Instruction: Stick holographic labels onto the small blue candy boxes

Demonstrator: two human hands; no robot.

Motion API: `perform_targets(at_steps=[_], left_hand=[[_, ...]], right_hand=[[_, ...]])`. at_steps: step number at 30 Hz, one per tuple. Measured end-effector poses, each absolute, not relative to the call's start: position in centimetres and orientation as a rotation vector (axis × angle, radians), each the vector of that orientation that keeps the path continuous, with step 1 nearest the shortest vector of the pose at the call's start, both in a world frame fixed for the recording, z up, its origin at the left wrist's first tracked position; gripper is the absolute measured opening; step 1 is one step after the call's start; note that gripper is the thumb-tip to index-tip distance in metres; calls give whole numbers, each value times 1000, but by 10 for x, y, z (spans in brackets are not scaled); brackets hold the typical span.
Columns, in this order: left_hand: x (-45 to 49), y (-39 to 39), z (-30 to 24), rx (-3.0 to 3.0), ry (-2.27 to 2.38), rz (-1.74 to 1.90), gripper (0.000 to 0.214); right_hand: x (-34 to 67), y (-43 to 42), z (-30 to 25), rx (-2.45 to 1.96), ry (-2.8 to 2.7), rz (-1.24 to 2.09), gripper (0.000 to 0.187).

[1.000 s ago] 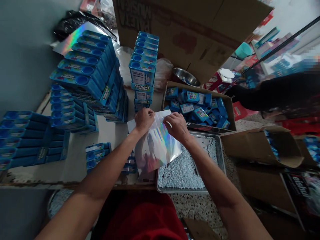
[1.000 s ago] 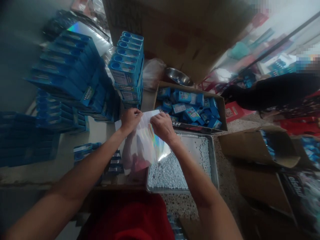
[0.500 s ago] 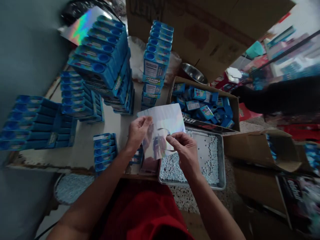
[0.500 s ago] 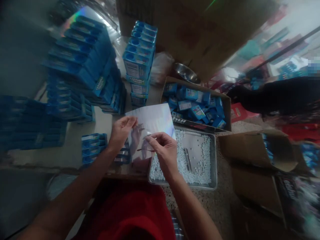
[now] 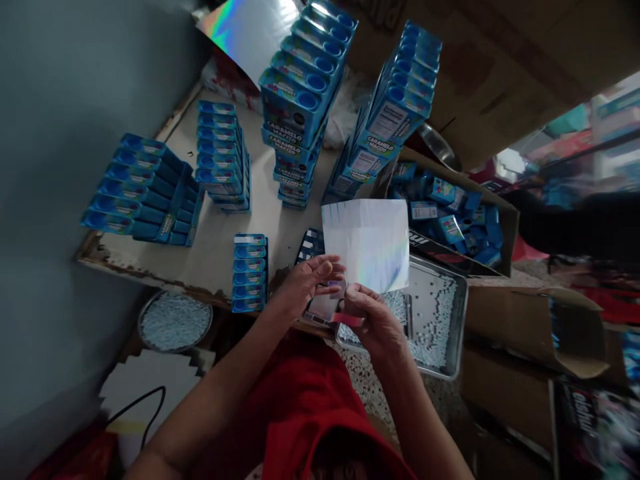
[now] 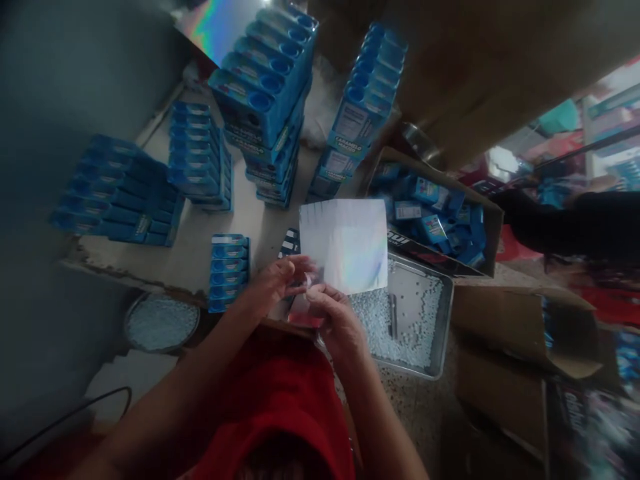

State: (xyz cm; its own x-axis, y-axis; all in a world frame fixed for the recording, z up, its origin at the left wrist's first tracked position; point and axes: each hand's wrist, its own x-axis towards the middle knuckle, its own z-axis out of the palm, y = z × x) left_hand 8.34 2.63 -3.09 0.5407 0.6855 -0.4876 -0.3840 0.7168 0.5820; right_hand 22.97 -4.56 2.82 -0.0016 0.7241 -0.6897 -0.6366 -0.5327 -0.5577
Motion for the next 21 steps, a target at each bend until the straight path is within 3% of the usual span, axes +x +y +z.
perform_targets(at_steps=[4,13,21], left_hand=[[71,23,-40,460,882,710,40],[13,-12,-60,670,1450,834,24],[-74,-41,-94,424,1604,840,32]], right_hand=[[220,-53,23,-1281,-35,1780,27],[177,-53,-31,-1521,-7,1608,34],[84,-52,-86,-1738,-295,1517,29]])
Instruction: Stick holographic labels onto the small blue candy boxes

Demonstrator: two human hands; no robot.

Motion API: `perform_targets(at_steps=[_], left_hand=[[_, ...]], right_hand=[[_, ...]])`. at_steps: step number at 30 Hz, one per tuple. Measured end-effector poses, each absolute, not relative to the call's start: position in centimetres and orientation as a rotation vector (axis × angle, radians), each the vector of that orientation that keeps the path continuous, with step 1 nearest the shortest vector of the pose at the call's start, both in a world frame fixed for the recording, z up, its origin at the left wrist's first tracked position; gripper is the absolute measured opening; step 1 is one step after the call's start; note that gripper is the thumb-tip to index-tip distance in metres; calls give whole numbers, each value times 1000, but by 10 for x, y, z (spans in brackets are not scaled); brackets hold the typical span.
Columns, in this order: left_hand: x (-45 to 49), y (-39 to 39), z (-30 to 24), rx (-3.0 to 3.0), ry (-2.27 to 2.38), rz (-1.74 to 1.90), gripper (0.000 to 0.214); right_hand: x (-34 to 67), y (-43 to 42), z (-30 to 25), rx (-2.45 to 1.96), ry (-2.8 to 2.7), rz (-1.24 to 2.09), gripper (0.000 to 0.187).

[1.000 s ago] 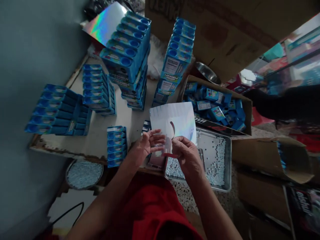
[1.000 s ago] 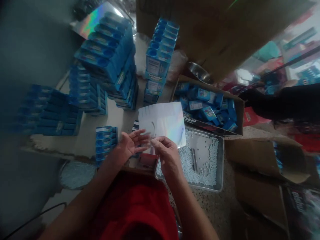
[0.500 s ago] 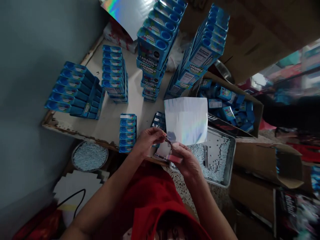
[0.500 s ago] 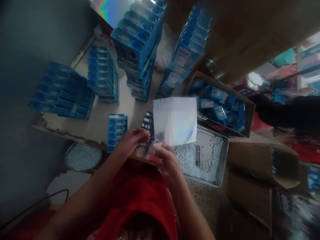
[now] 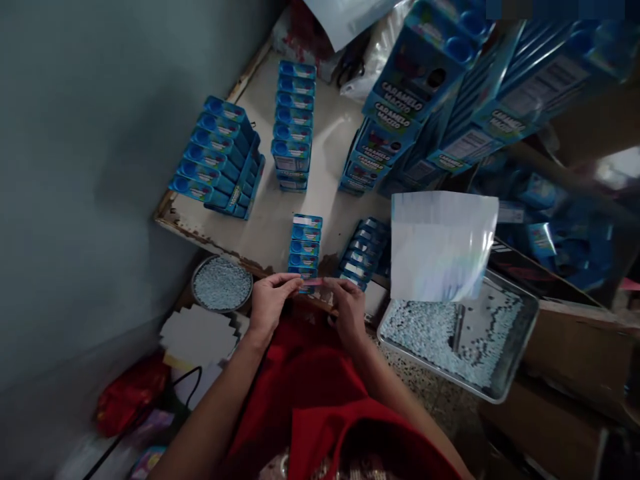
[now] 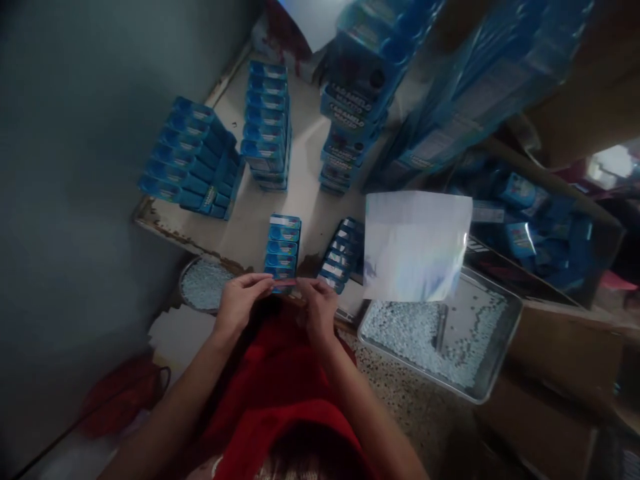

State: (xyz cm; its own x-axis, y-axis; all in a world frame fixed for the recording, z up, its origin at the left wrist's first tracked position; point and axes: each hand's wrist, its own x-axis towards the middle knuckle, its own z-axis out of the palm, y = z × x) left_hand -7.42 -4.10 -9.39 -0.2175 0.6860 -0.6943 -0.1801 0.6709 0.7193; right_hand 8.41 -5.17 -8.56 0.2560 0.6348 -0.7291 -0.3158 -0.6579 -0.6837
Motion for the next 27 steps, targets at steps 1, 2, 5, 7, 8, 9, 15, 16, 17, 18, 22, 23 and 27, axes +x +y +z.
perform_targets(at_steps=[1,2,5,7,8,9,15,16,17,18,22,23,27], left_hand=[[-84,-38,-97,433,1610,851,33],[-93,-34,-100,473,1621,858,32],[-112,-13,-110,674,1679,892,30],[-119,2,-121,778,1698,926,35],[-122,9,-127,809,1700,942,37],[-123,15,-133,829,1696,955,38],[-120,45,-156,843,1689,1015,30],[-119,50,-158,848,1696,1014,30],[-119,55,-160,859,1702,1006,29],[-119,60,-162,871,1708,995,29],[-122,72,-174,911,1724,975,28],[-123,73,-177,912,1726,977,28],[-124,73,-183,895,1718,987,30]], right_hand=[[74,-47,-90,-1736,-351,1508,29],[66,-42,-95,-1734,-397,1496,30],[47,-24,-111,-1768,-520,1425,33],[41,-11,-121,-1825,-656,1339,34],[39,-5,-125,-1859,-732,1287,35],[38,1,-128,-1890,-804,1237,35],[39,30,-136,-1984,-989,1104,39],[40,35,-137,-1993,-1001,1095,38],[40,39,-138,-2002,-1017,1083,38],[40,44,-140,-2011,-1037,1067,37],[40,56,-146,-2032,-1113,996,35],[40,58,-148,-2036,-1125,983,35],[40,61,-154,-2051,-1127,956,34]])
